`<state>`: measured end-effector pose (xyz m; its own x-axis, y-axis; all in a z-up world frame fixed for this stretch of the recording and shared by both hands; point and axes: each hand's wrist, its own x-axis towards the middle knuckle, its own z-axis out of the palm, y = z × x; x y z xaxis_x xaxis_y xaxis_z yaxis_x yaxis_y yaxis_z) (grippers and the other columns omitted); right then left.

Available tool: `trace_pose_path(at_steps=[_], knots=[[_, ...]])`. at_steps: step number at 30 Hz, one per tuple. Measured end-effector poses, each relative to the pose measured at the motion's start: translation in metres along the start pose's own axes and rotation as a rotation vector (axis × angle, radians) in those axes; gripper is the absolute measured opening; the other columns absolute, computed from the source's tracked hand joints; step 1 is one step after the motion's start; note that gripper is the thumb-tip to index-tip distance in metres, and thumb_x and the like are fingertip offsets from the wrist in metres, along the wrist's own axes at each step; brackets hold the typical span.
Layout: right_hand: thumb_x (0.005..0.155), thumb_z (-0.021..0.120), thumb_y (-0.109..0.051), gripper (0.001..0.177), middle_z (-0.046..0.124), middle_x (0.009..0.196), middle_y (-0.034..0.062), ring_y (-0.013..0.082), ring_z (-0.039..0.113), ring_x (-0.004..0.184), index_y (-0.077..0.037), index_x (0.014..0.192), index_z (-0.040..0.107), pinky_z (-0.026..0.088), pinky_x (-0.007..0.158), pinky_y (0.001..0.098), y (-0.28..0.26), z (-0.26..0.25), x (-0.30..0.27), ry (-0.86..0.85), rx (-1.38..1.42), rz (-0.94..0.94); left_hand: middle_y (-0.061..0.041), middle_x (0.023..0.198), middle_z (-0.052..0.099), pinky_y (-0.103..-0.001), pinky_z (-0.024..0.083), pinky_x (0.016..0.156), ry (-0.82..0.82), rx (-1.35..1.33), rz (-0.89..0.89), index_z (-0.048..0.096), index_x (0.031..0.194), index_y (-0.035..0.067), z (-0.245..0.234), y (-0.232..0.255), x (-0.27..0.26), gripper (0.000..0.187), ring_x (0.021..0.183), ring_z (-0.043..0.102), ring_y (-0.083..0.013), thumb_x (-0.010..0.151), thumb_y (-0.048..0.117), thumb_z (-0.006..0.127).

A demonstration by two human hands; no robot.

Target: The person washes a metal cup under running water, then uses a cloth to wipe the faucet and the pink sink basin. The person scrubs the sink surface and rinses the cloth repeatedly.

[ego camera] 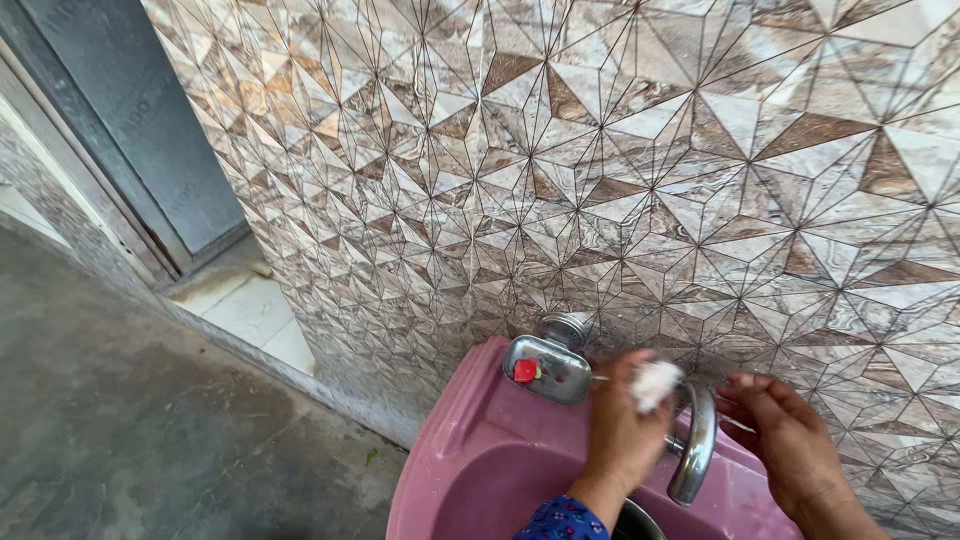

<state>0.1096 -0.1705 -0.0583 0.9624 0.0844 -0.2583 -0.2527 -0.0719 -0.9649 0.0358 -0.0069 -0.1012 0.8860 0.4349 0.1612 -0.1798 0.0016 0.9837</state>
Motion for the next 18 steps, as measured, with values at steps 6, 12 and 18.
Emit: trace_pose_path(at_steps=[6, 12, 18], knots=[[0.109, 0.041, -0.043, 0.055, 0.069, 0.116, 0.0186, 0.0292, 0.063, 0.108, 0.003, 0.127, 0.063, 0.049, 0.099, 0.0452, -0.018, 0.023, -0.014, -0.08, 0.035, 0.05, -0.02, 0.137, 0.063, -0.045, 0.042, 0.105, -0.171, 0.082, 0.18, 0.059, 0.145, 0.012, 0.003, -0.032, -0.015, 0.038, 0.127, 0.057, -0.0374, 0.112, 0.027, 0.047], [0.108, 0.046, -0.039, 0.048, 0.07, 0.116, 0.0146, 0.0254, 0.063, 0.11, 0.0, 0.121, 0.069, 0.049, 0.1, 0.0432, -0.013, 0.029, -0.005, -0.034, -0.057, 0.064, -0.02, 0.13, 0.066, -0.042, 0.048, 0.104, -0.052, 0.189, -0.028, 0.057, 0.141, 0.007, 0.008, -0.066, -0.02, 0.051, 0.122, 0.064, -0.0369, 0.091, 0.006, 0.062], [0.104, 0.05, -0.031, 0.04, 0.072, 0.113, 0.0131, 0.024, 0.066, 0.103, 0.001, 0.121, 0.067, 0.05, 0.097, 0.0422, -0.002, 0.014, 0.004, -0.056, -0.015, 0.037, -0.022, 0.127, 0.063, -0.043, 0.046, 0.104, 0.197, 0.148, -0.076, 0.044, 0.138, 0.003, 0.009, -0.05, -0.007, 0.066, 0.121, 0.062, -0.0366, 0.078, -0.002, 0.069]])
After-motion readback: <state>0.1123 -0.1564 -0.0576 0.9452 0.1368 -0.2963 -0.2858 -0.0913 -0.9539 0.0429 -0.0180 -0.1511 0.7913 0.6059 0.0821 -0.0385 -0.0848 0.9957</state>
